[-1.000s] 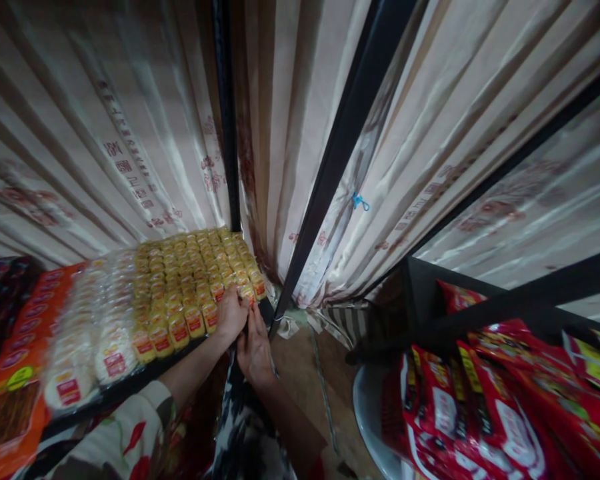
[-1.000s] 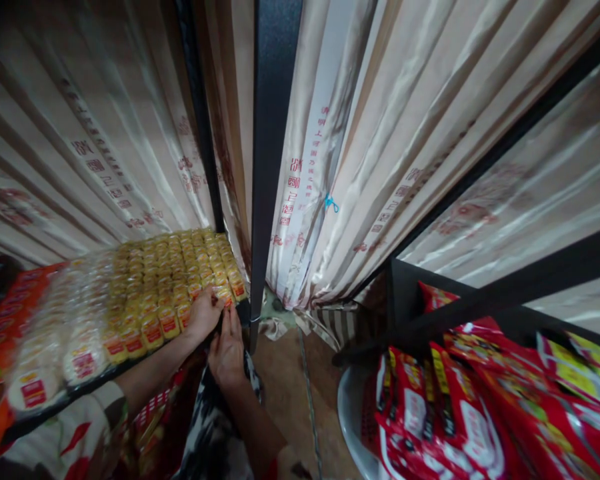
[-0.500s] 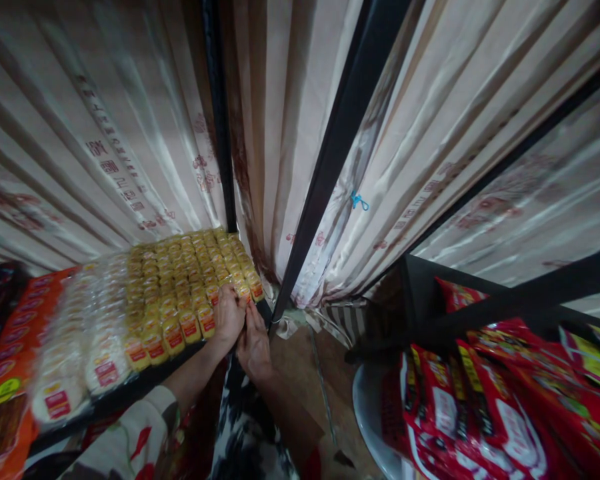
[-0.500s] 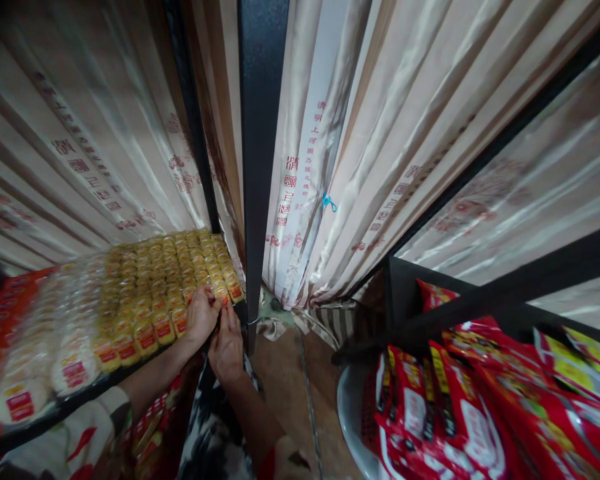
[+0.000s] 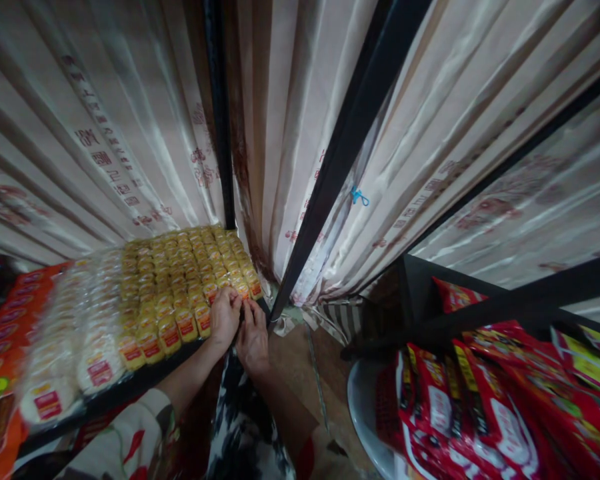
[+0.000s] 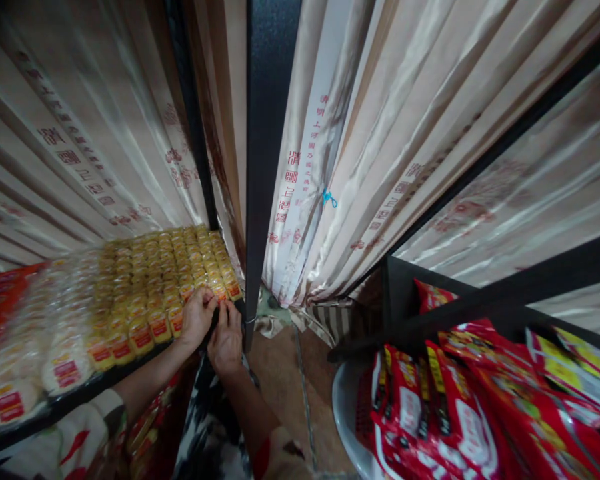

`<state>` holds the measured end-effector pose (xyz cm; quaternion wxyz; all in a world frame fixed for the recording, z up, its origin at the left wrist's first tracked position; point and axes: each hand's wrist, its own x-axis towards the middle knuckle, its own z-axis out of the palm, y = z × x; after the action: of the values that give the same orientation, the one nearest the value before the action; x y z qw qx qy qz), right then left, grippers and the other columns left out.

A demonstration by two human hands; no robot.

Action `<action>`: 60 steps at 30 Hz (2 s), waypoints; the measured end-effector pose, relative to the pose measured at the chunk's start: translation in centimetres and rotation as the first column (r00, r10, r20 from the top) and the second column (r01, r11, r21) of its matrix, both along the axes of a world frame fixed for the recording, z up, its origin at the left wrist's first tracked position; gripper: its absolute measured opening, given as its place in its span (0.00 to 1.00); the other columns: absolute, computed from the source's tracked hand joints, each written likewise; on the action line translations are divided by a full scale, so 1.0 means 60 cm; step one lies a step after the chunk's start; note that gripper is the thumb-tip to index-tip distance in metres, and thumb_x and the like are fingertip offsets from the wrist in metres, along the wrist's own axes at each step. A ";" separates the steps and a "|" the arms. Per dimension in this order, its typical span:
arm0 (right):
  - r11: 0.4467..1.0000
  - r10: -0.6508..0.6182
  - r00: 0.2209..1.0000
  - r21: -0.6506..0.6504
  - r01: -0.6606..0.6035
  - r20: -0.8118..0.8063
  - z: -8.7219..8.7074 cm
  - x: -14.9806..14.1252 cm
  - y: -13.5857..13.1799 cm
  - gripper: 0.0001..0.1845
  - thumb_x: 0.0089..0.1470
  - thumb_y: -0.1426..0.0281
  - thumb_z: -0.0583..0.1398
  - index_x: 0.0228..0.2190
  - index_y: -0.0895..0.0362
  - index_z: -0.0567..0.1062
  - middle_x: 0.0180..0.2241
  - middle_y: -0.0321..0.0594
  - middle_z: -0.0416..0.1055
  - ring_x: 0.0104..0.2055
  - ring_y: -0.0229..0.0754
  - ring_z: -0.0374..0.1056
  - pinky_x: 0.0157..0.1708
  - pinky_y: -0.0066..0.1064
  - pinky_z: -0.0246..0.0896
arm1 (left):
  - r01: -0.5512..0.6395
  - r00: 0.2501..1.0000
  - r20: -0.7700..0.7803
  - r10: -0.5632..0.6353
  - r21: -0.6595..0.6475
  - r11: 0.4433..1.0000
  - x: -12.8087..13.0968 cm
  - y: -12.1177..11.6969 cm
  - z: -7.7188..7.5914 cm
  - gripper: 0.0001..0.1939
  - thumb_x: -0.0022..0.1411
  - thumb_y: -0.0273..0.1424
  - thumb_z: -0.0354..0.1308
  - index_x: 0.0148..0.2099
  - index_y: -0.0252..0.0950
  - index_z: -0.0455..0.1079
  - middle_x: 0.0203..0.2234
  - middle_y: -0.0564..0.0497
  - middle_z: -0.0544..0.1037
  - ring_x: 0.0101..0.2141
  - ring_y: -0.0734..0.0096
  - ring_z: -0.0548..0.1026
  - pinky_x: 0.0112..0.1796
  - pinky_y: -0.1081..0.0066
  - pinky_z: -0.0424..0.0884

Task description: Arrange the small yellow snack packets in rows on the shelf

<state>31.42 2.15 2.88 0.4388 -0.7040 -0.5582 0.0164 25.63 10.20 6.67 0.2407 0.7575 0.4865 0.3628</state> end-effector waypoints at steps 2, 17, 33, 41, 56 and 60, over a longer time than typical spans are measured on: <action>1.000 -0.003 1.000 -0.006 0.003 0.018 -0.003 0.002 0.003 0.32 0.49 0.78 0.50 0.57 0.62 0.57 0.52 0.53 0.59 0.56 0.49 0.55 0.54 0.45 0.57 | -0.001 1.000 0.017 0.001 -0.015 1.000 0.003 0.002 -0.003 0.04 0.56 0.28 0.49 0.28 0.38 0.59 0.24 0.54 0.66 0.28 0.71 0.67 0.33 0.70 0.65; 0.998 -0.045 0.996 -0.041 0.049 0.075 0.000 -0.006 0.011 0.30 0.52 0.74 0.53 0.57 0.63 0.57 0.52 0.54 0.59 0.55 0.50 0.55 0.52 0.43 0.58 | -0.049 0.998 -0.050 0.045 -0.085 0.995 0.014 -0.004 -0.003 0.06 0.59 0.33 0.47 0.30 0.38 0.59 0.25 0.52 0.68 0.28 0.69 0.68 0.33 0.69 0.66; 0.998 -0.058 0.996 0.031 0.060 -0.062 -0.013 -0.005 0.011 0.26 0.53 0.73 0.50 0.55 0.61 0.60 0.53 0.52 0.61 0.57 0.47 0.56 0.54 0.43 0.57 | -0.040 0.999 -0.035 0.037 -0.089 0.995 0.011 -0.007 -0.004 0.07 0.59 0.32 0.46 0.30 0.37 0.62 0.26 0.50 0.71 0.30 0.67 0.70 0.36 0.67 0.67; 0.991 -0.043 0.989 0.120 0.061 -0.144 -0.032 0.000 0.007 0.23 0.54 0.74 0.48 0.52 0.62 0.63 0.54 0.55 0.60 0.57 0.46 0.56 0.53 0.45 0.59 | -0.027 0.996 -0.082 0.022 -0.056 0.998 0.004 -0.024 0.006 0.08 0.58 0.28 0.45 0.32 0.36 0.65 0.29 0.47 0.73 0.34 0.63 0.71 0.40 0.64 0.68; 0.996 0.088 0.917 0.039 -0.079 -0.389 -0.008 -0.151 -0.103 0.17 0.55 0.73 0.48 0.45 0.57 0.69 0.44 0.47 0.70 0.48 0.42 0.66 0.48 0.37 0.62 | -0.071 0.993 0.074 0.093 -0.256 0.964 -0.166 -0.157 -0.029 0.07 0.57 0.27 0.45 0.33 0.38 0.64 0.29 0.50 0.72 0.32 0.68 0.71 0.37 0.68 0.69; 0.932 0.217 0.880 -0.179 -0.316 -0.423 -0.049 -0.219 -0.131 0.18 0.53 0.76 0.50 0.44 0.58 0.70 0.43 0.46 0.71 0.45 0.42 0.67 0.47 0.36 0.63 | -0.231 0.973 -0.083 0.217 -0.431 0.872 -0.259 -0.200 -0.076 0.09 0.57 0.25 0.45 0.36 0.36 0.66 0.31 0.48 0.75 0.34 0.67 0.74 0.38 0.67 0.69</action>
<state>18.29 -5.72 -0.08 0.4464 -0.6501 -0.5437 0.2872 10.09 -1.81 2.09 0.3532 0.6282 0.6438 0.2573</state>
